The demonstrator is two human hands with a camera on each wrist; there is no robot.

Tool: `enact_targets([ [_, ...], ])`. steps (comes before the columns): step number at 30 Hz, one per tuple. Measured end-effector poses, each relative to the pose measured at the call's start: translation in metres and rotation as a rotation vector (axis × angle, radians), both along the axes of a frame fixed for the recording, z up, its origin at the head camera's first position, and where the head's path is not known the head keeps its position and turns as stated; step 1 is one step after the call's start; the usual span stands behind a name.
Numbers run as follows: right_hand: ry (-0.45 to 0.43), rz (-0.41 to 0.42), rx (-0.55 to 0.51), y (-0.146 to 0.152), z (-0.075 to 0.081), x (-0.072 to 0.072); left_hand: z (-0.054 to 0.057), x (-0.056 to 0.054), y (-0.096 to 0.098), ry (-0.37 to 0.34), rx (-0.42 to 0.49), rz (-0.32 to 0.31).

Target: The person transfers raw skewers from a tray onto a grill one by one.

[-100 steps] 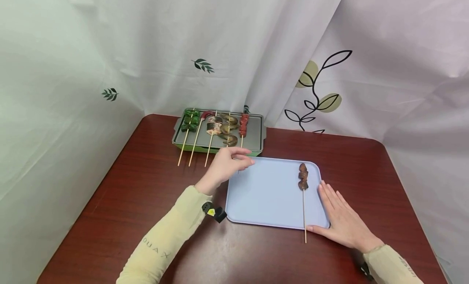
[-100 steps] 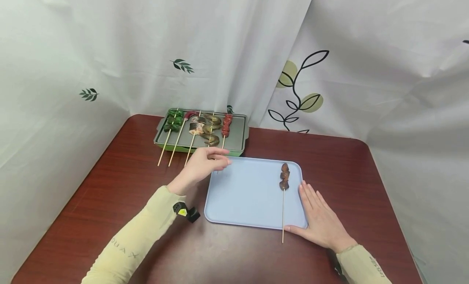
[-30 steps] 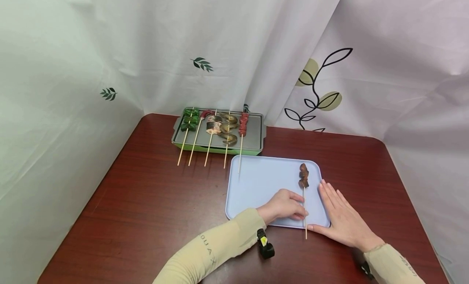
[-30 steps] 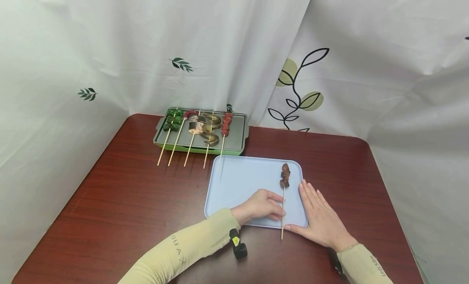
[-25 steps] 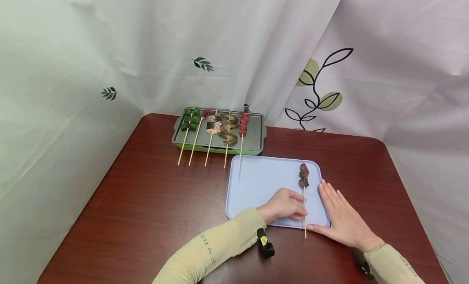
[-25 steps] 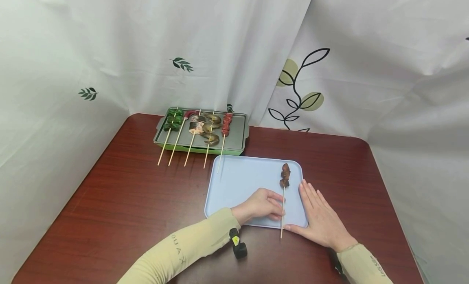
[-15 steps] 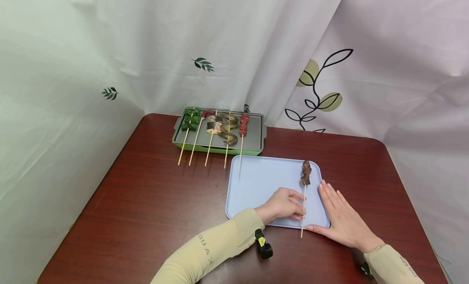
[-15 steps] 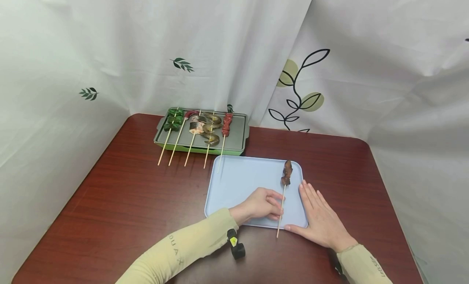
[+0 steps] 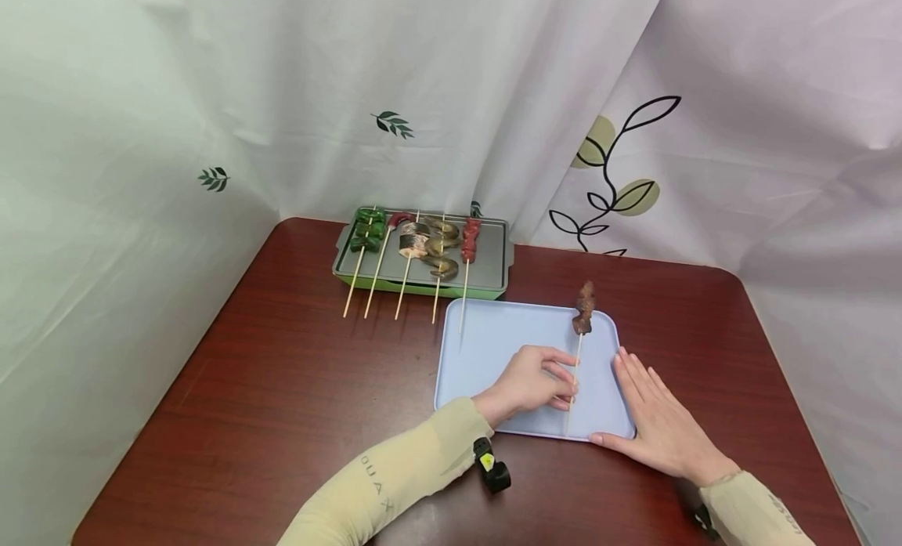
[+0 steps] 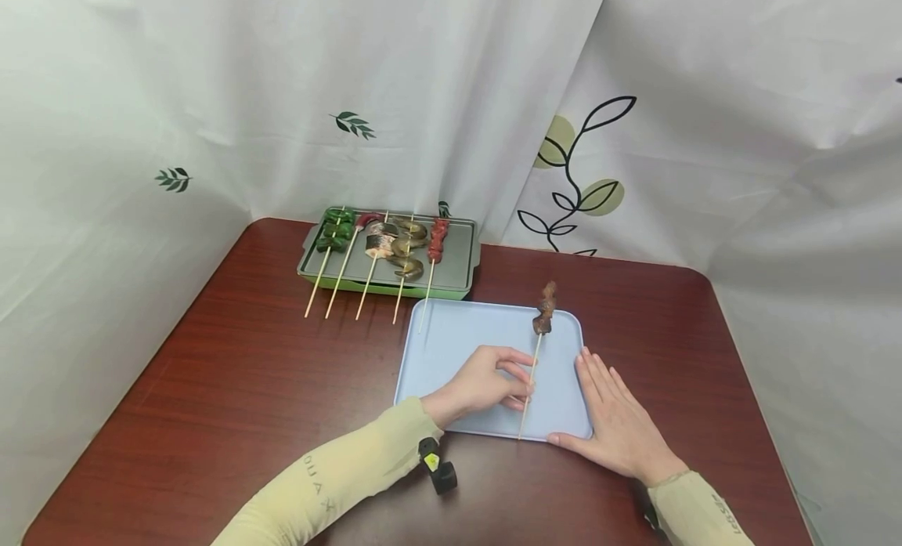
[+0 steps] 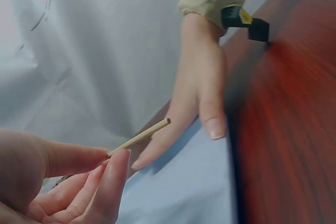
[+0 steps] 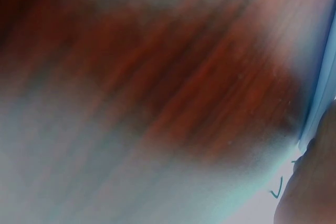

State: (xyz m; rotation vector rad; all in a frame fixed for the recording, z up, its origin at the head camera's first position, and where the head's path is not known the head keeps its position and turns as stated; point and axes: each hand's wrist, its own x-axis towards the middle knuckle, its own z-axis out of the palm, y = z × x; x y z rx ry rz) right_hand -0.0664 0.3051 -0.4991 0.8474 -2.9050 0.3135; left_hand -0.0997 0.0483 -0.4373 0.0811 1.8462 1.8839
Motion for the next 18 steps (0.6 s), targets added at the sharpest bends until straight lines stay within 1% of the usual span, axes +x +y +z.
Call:
enact_targets([
  [8, -0.017, -0.015, 0.002, -0.001, 0.000, 0.000, 0.011, -0.011, -0.022, 0.054, 0.034, 0.039],
  [11, -0.021, -0.016, 0.003, -0.001, 0.000, 0.001, 0.015, -0.016, -0.031, 0.085, 0.032, 0.055],
  [15, -0.018, -0.015, -0.001, -0.001, 0.000, 0.001, 0.019, -0.024, -0.043, 0.113, 0.023, 0.091],
  [18, -0.006, -0.007, -0.007, -0.002, 0.001, 0.001, 0.022, -0.032, -0.052, 0.117, 0.014, 0.130],
])
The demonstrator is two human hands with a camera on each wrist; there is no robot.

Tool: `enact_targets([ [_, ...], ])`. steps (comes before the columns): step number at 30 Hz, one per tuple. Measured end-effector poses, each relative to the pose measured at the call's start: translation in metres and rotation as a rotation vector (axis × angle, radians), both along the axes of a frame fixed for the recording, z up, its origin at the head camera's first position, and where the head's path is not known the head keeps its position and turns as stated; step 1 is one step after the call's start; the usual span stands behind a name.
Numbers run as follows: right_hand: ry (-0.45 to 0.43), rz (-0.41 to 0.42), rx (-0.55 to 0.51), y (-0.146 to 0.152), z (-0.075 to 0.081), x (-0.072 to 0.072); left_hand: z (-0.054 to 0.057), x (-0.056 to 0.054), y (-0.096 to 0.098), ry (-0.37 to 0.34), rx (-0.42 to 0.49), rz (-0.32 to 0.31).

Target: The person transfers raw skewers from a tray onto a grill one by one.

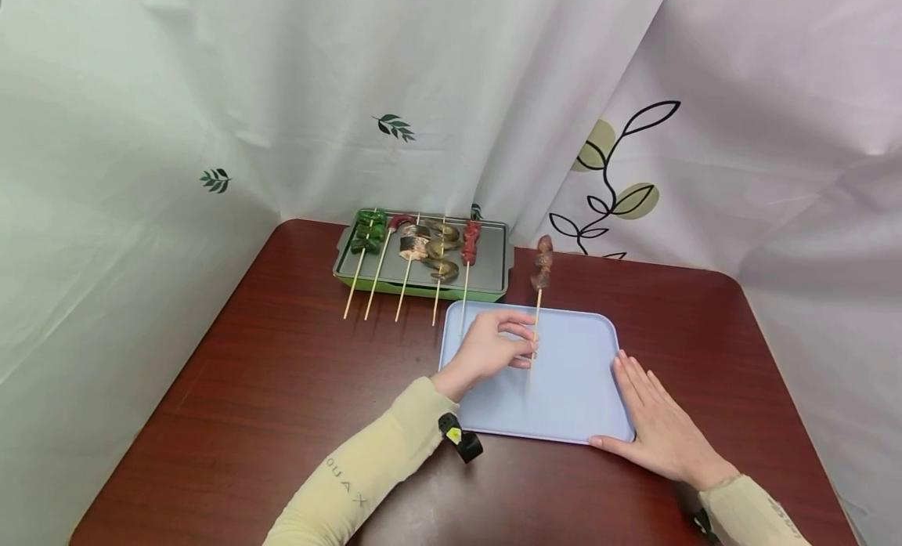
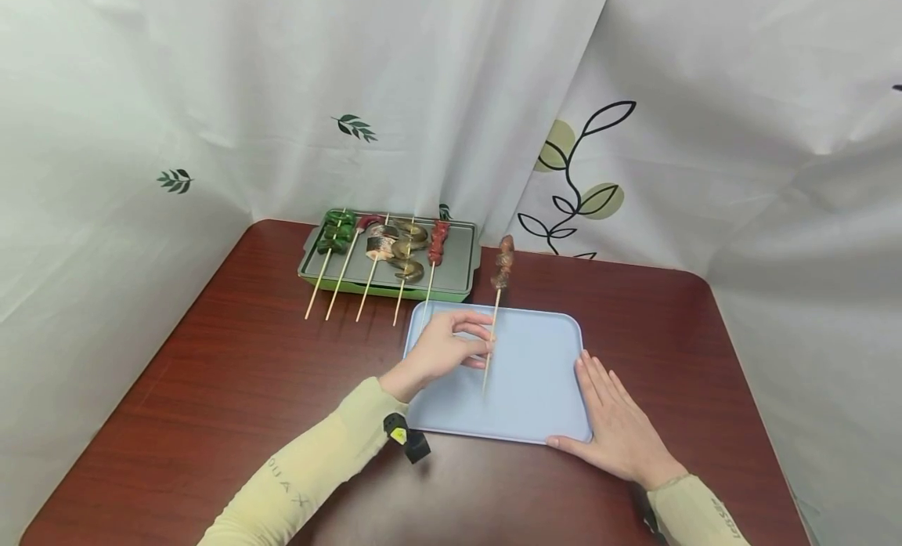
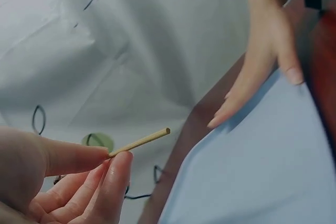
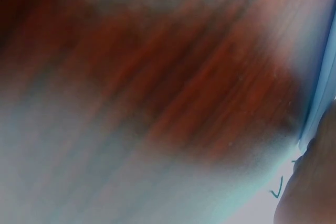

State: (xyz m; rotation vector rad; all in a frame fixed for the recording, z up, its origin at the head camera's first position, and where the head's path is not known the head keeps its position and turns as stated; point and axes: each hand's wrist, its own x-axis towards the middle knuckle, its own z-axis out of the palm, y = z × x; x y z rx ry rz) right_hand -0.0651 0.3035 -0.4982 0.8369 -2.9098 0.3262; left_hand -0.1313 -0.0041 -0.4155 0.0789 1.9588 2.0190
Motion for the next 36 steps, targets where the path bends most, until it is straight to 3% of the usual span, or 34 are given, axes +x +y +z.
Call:
enact_targets([
  [18, 0.015, 0.008, 0.003, 0.000, 0.001, 0.000, 0.014, -0.029, -0.049, -0.004, -0.050, 0.114],
  [29, 0.012, -0.001, 0.009, 0.000, 0.002, 0.000, 0.010, -0.038, -0.068, -0.032, -0.071, 0.165],
  [36, 0.014, 0.003, 0.013, 0.001, 0.000, 0.000, 0.008, -0.043, -0.069, -0.071, -0.096, 0.152],
])
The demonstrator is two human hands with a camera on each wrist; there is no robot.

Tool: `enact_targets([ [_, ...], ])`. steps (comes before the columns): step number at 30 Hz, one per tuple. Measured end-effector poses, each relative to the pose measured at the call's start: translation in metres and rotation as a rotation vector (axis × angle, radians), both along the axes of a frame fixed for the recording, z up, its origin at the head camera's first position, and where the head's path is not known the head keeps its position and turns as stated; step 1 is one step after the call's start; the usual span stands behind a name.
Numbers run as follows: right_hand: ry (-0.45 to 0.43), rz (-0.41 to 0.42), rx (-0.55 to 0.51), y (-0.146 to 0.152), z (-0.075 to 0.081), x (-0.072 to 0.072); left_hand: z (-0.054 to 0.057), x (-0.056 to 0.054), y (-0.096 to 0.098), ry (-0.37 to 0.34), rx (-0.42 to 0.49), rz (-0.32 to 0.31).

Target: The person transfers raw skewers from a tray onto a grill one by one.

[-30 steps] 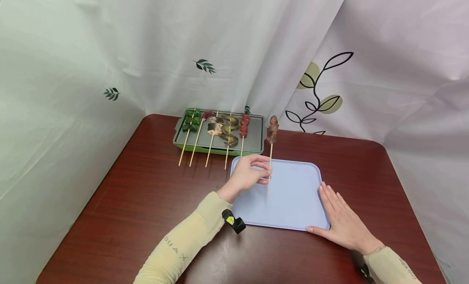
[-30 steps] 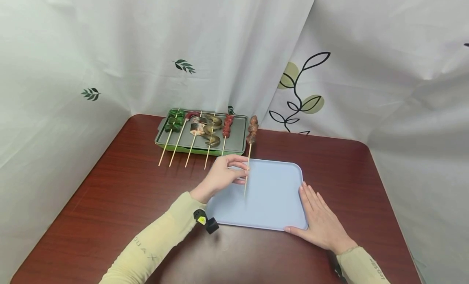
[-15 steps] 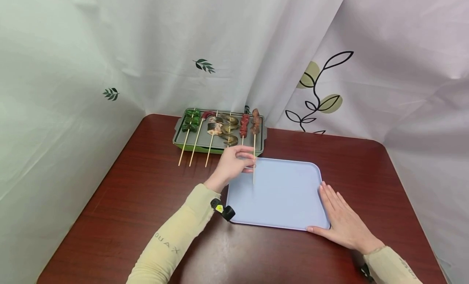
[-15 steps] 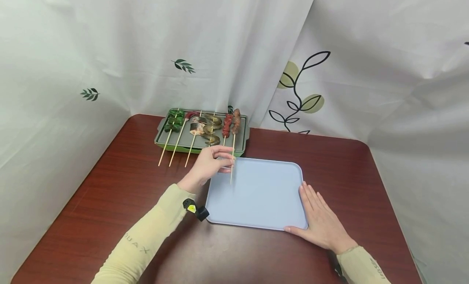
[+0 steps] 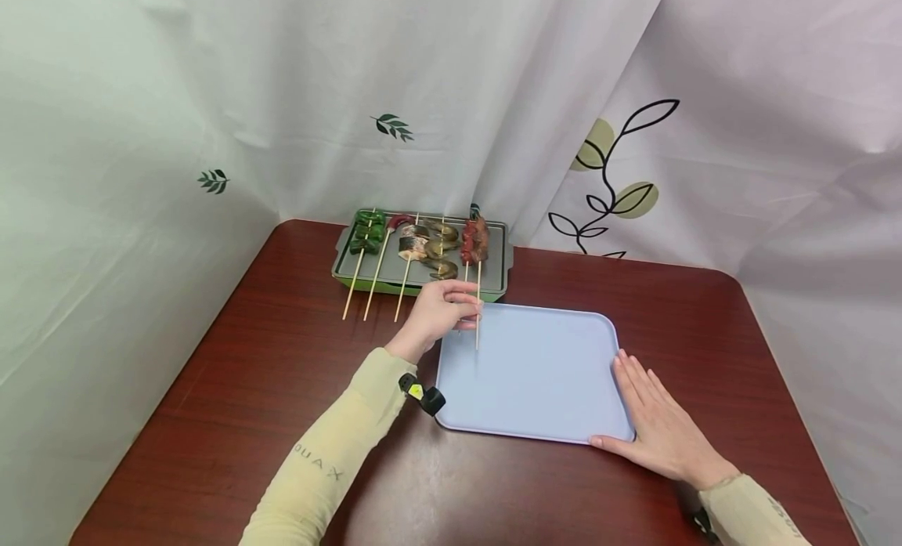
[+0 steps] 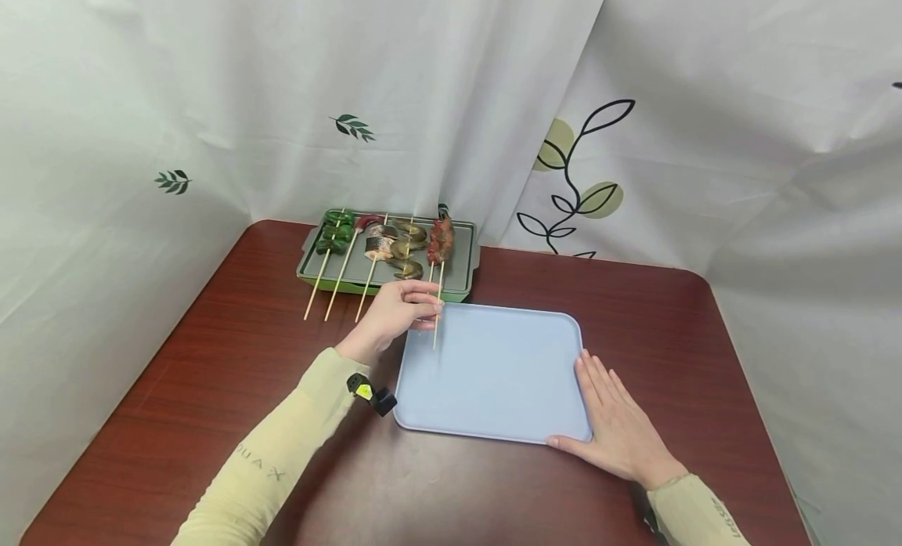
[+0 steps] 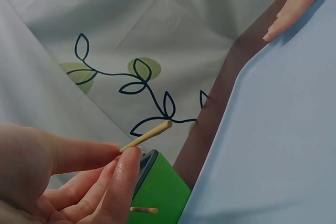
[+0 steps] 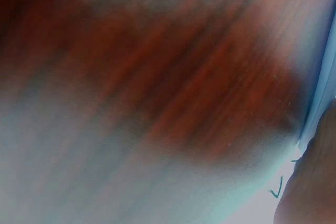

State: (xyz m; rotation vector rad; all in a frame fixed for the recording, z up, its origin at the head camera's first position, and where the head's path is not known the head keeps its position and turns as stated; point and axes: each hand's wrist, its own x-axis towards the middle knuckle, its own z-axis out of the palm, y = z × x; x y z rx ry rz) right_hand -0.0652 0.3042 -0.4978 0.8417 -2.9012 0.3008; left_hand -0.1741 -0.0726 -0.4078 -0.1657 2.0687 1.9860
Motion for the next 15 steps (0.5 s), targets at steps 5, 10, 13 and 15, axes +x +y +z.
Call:
enact_targets([
  [5, 0.000, 0.001, 0.002, 0.000, -0.002, 0.000, -0.001, -0.007, 0.001, -0.021, -0.005, -0.017],
  [10, 0.000, -0.002, 0.004, 0.000, -0.001, 0.000, -0.004, -0.013, 0.002, -0.039, -0.028, -0.023],
  [13, -0.001, -0.006, 0.005, 0.000, -0.001, 0.000, -0.003, -0.015, 0.003, -0.044, -0.046, -0.022],
  [15, -0.003, -0.008, 0.005, 0.000, 0.000, 0.000, -0.002, -0.016, 0.004, -0.042, -0.061, -0.024],
])
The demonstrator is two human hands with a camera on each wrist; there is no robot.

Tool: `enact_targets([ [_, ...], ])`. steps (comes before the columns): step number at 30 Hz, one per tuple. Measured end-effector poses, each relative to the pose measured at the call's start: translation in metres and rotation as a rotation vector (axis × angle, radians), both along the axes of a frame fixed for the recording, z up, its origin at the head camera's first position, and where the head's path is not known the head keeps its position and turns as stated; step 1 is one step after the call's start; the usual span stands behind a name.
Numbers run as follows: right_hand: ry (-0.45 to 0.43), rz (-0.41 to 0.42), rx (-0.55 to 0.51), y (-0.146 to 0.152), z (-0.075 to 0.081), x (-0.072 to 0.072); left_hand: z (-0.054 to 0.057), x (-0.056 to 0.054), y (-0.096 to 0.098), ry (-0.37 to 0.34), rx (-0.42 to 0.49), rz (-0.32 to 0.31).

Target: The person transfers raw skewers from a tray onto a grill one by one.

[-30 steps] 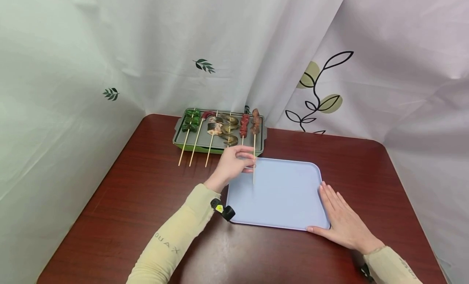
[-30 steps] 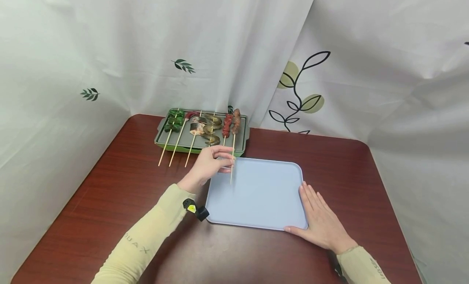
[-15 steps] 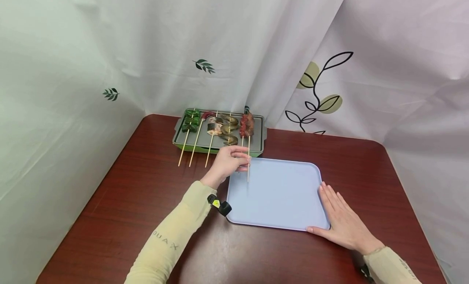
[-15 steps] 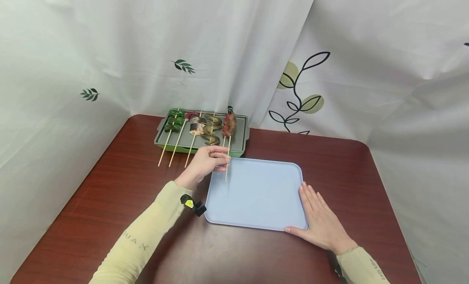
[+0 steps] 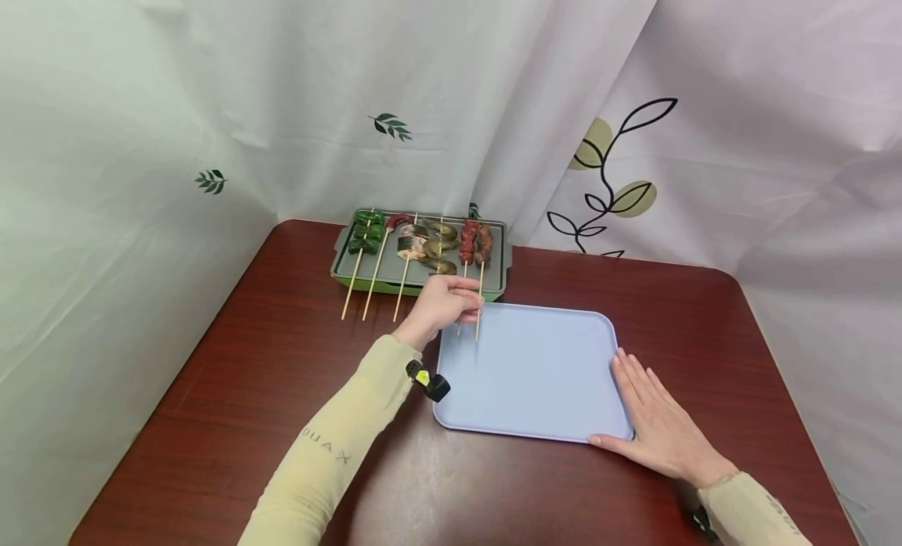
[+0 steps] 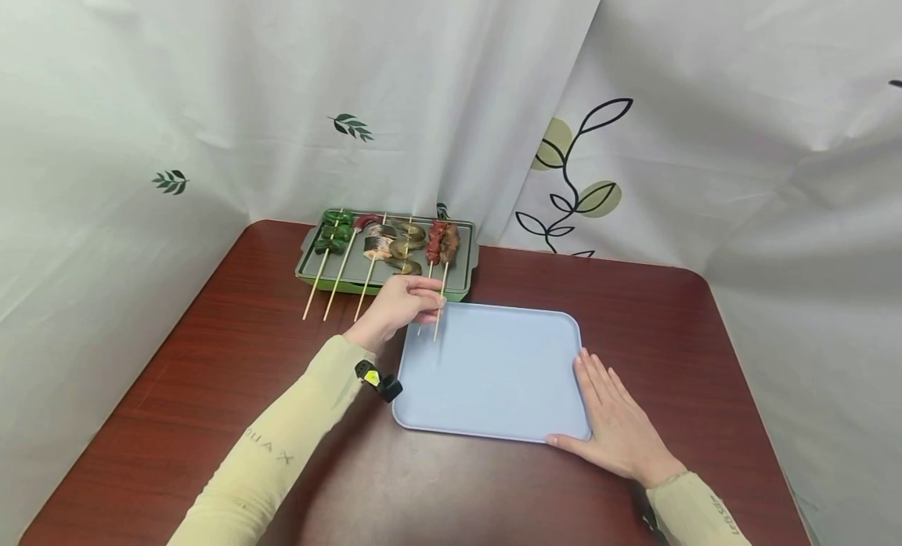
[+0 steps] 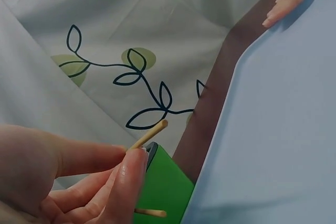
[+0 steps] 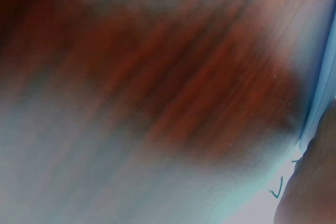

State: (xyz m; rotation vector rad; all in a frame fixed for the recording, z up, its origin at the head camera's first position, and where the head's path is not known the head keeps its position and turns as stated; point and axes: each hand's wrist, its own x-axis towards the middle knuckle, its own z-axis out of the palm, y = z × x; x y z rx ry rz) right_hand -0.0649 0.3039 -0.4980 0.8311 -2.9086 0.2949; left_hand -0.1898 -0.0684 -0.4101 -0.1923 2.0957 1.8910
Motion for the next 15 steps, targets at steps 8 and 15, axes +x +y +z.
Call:
enact_targets([
  [8, -0.015, -0.006, 0.004, -0.001, 0.001, -0.001, 0.006, -0.005, 0.002, -0.005, -0.035, -0.008],
  [15, -0.013, -0.005, 0.002, -0.001, 0.001, 0.000, 0.011, -0.006, 0.006, -0.006, -0.060, 0.002],
])
